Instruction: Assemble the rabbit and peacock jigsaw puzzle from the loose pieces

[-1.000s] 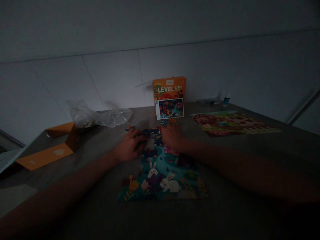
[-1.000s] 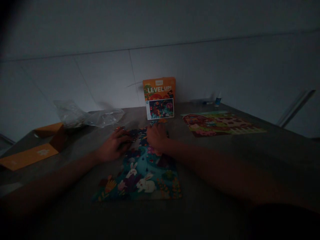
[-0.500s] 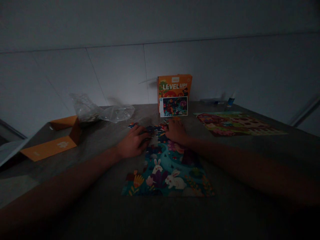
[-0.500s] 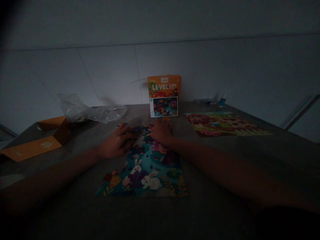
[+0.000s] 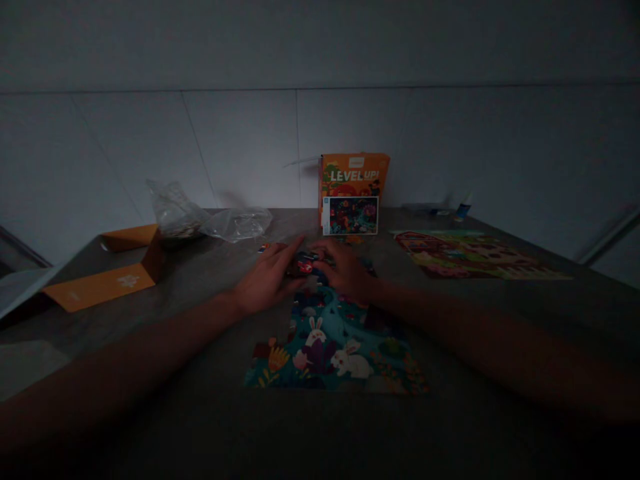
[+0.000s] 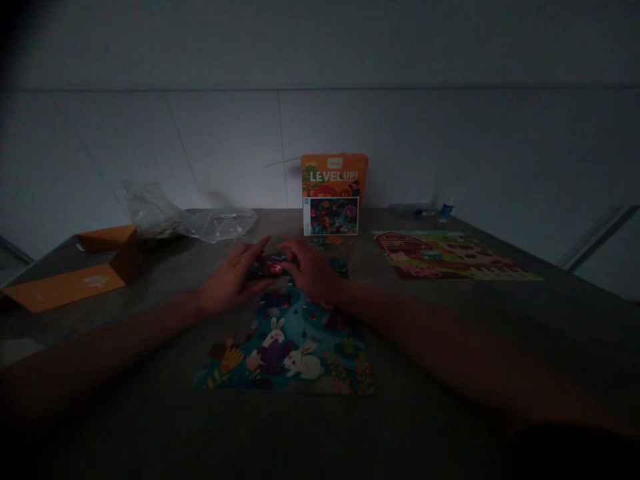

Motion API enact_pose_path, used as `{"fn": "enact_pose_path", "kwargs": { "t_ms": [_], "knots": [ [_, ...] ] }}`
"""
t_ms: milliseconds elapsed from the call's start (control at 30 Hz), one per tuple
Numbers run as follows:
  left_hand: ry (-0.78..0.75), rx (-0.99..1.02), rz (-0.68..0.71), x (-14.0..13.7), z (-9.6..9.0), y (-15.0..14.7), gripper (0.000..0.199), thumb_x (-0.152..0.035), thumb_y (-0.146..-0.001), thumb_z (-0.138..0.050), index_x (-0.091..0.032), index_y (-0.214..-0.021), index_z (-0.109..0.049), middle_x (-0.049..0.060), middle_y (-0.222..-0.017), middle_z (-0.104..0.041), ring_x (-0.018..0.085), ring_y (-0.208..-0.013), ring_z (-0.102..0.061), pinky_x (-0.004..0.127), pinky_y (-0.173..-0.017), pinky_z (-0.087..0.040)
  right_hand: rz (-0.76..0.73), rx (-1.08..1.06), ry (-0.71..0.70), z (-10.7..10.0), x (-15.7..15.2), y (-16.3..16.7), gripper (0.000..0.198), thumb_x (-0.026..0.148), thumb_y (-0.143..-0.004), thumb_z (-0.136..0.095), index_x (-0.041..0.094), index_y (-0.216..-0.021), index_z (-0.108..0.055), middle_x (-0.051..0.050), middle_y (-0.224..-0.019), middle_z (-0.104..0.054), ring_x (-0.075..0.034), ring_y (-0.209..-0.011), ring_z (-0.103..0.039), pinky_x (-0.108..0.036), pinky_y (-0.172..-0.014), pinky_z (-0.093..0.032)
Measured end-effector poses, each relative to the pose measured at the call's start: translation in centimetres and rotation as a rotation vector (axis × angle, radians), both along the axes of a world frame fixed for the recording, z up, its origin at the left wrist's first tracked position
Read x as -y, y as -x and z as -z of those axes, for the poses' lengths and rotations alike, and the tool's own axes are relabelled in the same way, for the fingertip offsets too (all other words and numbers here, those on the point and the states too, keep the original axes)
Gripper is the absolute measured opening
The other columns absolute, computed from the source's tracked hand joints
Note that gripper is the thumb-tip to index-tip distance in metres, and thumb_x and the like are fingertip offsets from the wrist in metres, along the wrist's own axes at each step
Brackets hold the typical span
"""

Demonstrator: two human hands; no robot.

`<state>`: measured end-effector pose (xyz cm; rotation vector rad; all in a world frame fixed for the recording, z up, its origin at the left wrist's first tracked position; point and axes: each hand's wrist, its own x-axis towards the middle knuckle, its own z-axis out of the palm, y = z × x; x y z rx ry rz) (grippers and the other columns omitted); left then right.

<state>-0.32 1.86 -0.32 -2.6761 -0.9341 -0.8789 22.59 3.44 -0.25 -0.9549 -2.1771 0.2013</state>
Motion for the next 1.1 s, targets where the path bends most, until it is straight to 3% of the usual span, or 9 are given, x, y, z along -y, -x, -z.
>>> {"fn": "enact_pose_path", "kwargs": {
  "t_ms": [67,167,333,600,933,1100],
  "knots": [
    [-0.019,-0.003,0.011,-0.14,0.01,0.12,0.065,-0.037,-0.099,-0.059,-0.015,-0.155,-0.033,0.012,-0.112,-0.066,0.028,-0.11,-0.058,0.044,-0.097,-0.052,-0.111,0.018,-0.028,0.35,-0.02,0.01,0.03,0.018,-0.092,-0.061,0.014,-0.121,-0.059,-0.006,-0.099,-0.067,-0.02,-0.095,-0.063,-0.033,-0.089,-0.049],
    [-0.025,-0.051,0.025,-0.4,0.05,0.09,0.041,-0.035,-0.101,-0.056,-0.015,-0.137,-0.055,0.013,-0.11,-0.068,0.029,-0.111,-0.056,0.044,-0.097,-0.051,-0.155,0.027,-0.042,0.74,-0.28,0.02,0.021,0.017,-0.093,-0.06,0.016,-0.113,-0.061,-0.007,-0.102,-0.068,-0.02,-0.098,-0.063,-0.033,-0.09,-0.048],
    [0.004,-0.111,0.041,-0.53,0.07,-0.15,0.024,-0.033,-0.101,-0.055,-0.015,-0.115,-0.065,0.012,-0.105,-0.07,0.028,-0.107,-0.057,0.044,-0.097,-0.049,-0.19,0.086,-0.063,0.69,-0.25,0.03,0.017,0.014,-0.092,-0.055,0.017,-0.108,-0.06,-0.01,-0.109,-0.067,-0.022,-0.103,-0.062,-0.034,-0.092,-0.048],
    [-0.01,-0.159,0.021,-0.63,-0.02,-0.18,0.017,-0.031,-0.098,-0.06,-0.016,-0.104,-0.067,0.009,-0.098,-0.069,0.027,-0.102,-0.058,0.045,-0.097,-0.047,-0.174,0.179,-0.033,0.52,0.02,-0.01,0.052,0.001,-0.072,-0.05,0.016,-0.121,-0.055,-0.011,-0.123,-0.065,-0.024,-0.117,-0.059,-0.036,-0.102,-0.045],
    [0.037,-0.019,-0.017,-0.75,0.34,0.13,0.016,-0.028,-0.098,-0.058,-0.018,-0.106,-0.066,0.011,-0.102,-0.07,0.029,-0.108,-0.059,0.045,-0.094,-0.053,-0.156,0.137,-0.049,0.81,-0.15,0.05,0.044,0.003,-0.079,-0.052,0.017,-0.12,-0.058,-0.009,-0.115,-0.068,-0.022,-0.105,-0.063,-0.034,-0.095,-0.048],
    [0.09,0.149,-0.012,-0.56,0.28,0.09,0.009,-0.027,-0.097,-0.058,-0.019,-0.097,-0.062,0.007,-0.093,-0.065,0.022,-0.094,-0.064,0.037,-0.085,-0.056,-0.162,0.111,-0.047,0.67,0.02,0.07,0.037,0.01,-0.087,-0.055,0.016,-0.124,-0.057,-0.01,-0.115,-0.07,-0.021,-0.101,-0.065,-0.034,-0.092,-0.049]
  ]
}}
